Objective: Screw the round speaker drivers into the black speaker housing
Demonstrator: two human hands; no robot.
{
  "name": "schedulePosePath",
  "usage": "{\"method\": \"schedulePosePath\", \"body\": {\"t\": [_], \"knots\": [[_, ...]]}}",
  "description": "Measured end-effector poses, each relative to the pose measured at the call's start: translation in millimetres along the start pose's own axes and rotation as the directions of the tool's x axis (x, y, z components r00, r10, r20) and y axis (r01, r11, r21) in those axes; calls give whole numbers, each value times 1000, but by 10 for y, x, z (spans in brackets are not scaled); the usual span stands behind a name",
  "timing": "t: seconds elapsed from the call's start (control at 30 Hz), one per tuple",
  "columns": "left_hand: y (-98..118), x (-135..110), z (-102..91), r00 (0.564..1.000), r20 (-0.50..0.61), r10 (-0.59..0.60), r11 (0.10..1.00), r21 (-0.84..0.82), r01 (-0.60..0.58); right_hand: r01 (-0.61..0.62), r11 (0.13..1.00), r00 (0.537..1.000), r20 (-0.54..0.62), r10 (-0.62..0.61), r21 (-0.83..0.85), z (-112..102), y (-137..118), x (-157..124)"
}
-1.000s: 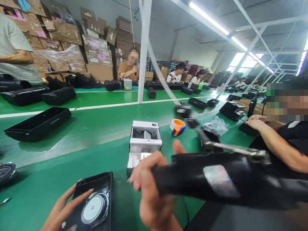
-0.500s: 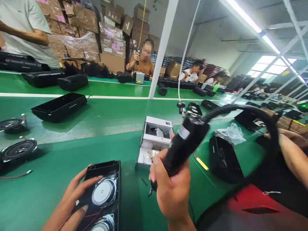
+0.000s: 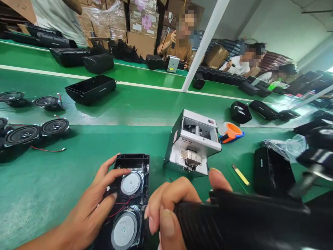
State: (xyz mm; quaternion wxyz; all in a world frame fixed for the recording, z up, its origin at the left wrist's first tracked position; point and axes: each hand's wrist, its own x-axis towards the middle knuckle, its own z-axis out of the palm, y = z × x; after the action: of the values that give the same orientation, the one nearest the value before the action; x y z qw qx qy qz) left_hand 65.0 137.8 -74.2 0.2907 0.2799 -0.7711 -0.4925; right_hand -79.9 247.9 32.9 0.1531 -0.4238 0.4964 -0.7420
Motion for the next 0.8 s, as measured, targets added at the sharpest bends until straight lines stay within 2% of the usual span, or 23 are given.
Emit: {"method": "schedulePosePath", "body": {"t": [0.07,0.43,0.6,0.67,0.73,0.8], "knots": [[12,-3,2,1000,-3,-3,1000,-2,3,10,1000,997,-76,-9,11,72,89,-44],[21,3,-2,1000,2,12,1000,3,-12,-9,1000,1000,-17,8,-17,21,331,-123],[73,9,-8,1000,9,-22,1000,15,22,-66,997,993,-95,63,-26,115,357,-196],[84,10,-5,1000,6,-30,999,23,29,-37,999,998,-51,35,-19,117,375,-218],[77,9,1,1000,0,-27,999,27,27,50,999,997,64,-50,0,82,393,-227],[53,4,8,1000,-2,-15,999,31,15,56,998,990,134,-51,-34,27,398,-217]]}}
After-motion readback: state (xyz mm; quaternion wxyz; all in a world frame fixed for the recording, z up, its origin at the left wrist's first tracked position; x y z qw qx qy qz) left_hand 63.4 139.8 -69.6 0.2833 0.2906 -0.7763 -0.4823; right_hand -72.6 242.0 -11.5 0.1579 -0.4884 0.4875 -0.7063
